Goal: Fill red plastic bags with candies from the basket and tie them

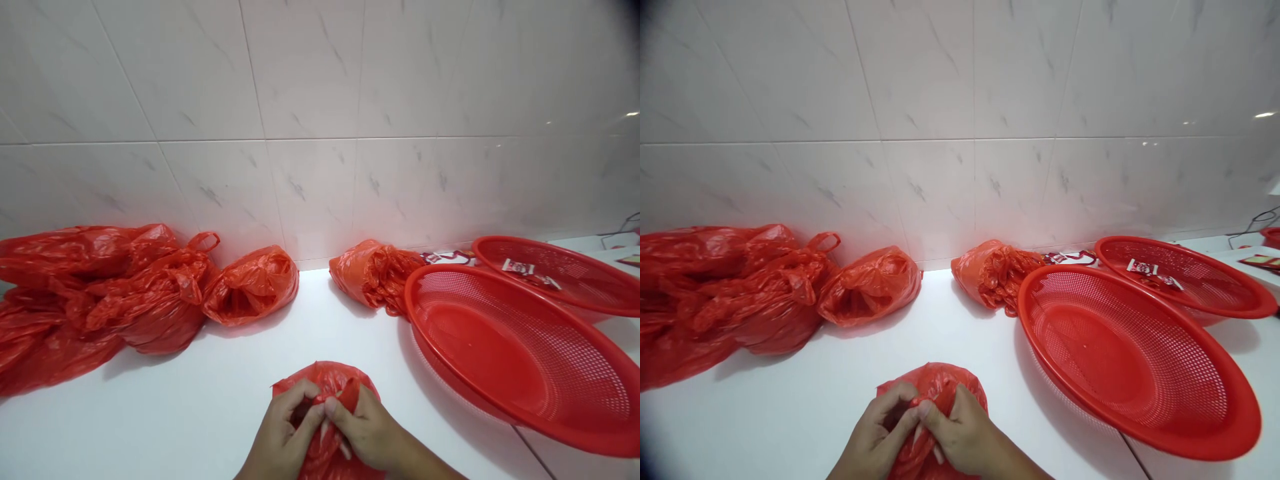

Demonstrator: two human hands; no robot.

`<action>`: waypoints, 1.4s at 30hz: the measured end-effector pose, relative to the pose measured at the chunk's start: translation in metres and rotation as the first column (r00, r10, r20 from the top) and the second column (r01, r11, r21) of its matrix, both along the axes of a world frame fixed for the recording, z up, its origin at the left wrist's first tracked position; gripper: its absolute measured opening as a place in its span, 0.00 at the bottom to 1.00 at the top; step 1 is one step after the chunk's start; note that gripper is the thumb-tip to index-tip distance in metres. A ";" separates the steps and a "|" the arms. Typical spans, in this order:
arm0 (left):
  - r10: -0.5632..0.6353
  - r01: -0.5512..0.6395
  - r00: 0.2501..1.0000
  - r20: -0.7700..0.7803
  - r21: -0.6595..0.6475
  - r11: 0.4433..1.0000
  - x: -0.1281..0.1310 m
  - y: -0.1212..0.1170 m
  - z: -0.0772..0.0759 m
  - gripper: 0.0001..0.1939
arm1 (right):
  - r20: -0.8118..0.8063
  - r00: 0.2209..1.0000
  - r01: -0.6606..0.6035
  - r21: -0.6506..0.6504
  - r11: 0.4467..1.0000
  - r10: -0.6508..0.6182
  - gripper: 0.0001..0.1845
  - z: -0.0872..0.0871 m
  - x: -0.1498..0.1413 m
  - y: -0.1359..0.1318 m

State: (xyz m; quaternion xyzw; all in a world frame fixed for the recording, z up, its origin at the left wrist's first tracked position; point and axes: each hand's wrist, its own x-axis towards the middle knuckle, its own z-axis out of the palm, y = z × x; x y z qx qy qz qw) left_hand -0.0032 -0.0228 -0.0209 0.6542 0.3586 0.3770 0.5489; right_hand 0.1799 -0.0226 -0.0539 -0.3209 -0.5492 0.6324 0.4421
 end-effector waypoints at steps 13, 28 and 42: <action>-0.150 0.172 0.983 -0.101 0.266 0.949 -0.015 0.004 0.010 0.21 | -0.185 0.969 -0.191 -0.154 0.969 0.162 0.47 0.014 0.012 0.016; -0.028 0.069 0.952 -0.304 0.125 0.990 -0.014 0.003 0.017 0.31 | 0.353 0.928 -0.088 0.522 0.848 -0.121 0.08 0.033 0.031 0.005; -0.068 0.086 0.993 0.092 -0.209 0.974 -0.002 0.005 0.020 0.23 | 0.266 0.895 0.063 0.717 0.694 -0.357 0.12 0.020 0.010 -0.007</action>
